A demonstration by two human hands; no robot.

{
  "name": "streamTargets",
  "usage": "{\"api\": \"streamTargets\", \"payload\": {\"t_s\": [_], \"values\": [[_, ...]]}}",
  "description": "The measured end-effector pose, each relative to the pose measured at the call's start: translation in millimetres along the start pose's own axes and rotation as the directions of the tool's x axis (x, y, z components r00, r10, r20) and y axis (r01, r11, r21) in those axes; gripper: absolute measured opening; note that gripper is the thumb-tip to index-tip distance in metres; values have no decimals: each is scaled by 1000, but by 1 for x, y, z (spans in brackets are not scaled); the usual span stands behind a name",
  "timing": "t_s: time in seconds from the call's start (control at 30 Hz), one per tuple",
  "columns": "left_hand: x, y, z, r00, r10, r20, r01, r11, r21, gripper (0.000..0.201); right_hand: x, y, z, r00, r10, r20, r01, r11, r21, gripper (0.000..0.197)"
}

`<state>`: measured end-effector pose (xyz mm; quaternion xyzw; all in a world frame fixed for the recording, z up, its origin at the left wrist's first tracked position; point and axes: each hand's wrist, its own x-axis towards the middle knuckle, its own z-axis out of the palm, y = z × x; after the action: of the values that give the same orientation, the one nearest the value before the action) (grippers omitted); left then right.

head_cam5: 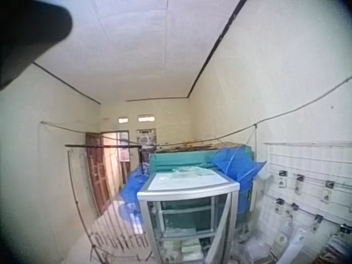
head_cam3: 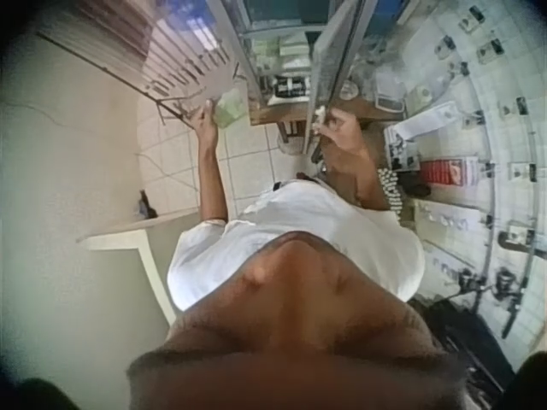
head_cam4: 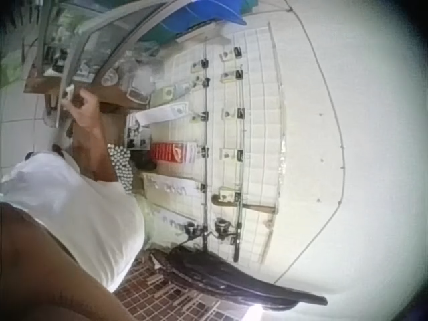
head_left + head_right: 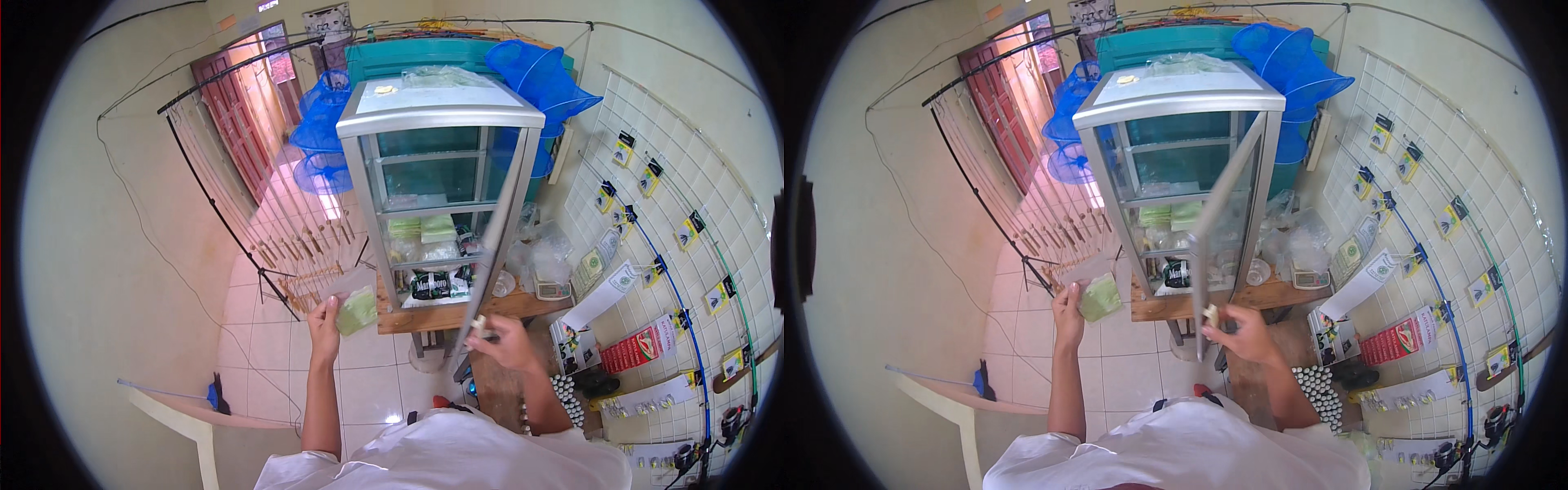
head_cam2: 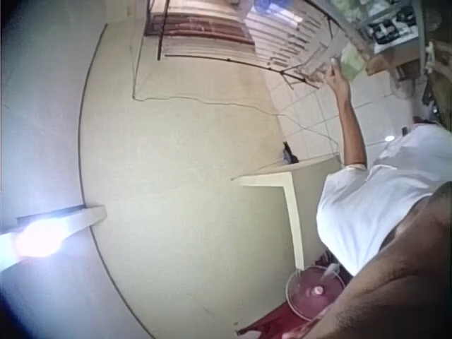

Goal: The recorder is putting small white fishing bait balls into plastic bags and then placing the bags inside a glass display cabinet.

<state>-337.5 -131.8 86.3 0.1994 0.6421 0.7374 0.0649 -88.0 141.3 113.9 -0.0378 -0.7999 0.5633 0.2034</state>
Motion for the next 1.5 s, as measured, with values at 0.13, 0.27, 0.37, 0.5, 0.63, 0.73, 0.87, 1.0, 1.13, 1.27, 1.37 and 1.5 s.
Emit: {"api": "streamTargets", "payload": {"t_s": [0.13,0.27,0.37,0.5,0.63,0.73,0.87,1.0,1.13,1.27,1.37,1.5], "values": [[7,9,20,999,-18,27,17,999,36,40,-45,2,-46,988,85,-131,-47,963,265,22],[12,6,29,998,-31,56,28,998,50,40,-74,4,-83,968,89,-235,-18,957,290,26],[15,14,43,997,-6,83,1,998,61,39,-84,7,-100,908,46,-417,49,976,215,27],[20,11,46,996,-53,78,46,995,85,38,-88,10,-115,806,84,-587,48,978,205,27],[18,21,53,993,-56,105,49,997,64,38,-93,10,-121,735,112,-668,-34,991,129,31],[10,22,51,993,-65,97,61,997,39,38,-87,1,-113,709,63,-702,-30,998,60,29],[-2,13,42,994,-63,93,71,994,-78,38,-84,-15,-98,692,25,-721,-62,998,-25,25],[-26,10,33,999,-41,17,42,996,-76,41,-85,-29,-70,531,-63,-845,48,998,-45,19],[-57,16,32,999,-38,-15,37,996,-82,40,-76,-46,-15,471,-143,-870,348,937,34,18],[-87,22,37,997,-71,-36,69,996,-60,38,-59,-55,66,867,104,-487,44,958,284,10],[-109,11,40,997,-72,-33,70,996,-51,38,-32,-48,132,978,67,-198,-42,991,130,29],[-128,0,47,969,244,-36,-240,966,97,34,-20,-53,182,970,-98,-224,73,990,-117,31]]}}
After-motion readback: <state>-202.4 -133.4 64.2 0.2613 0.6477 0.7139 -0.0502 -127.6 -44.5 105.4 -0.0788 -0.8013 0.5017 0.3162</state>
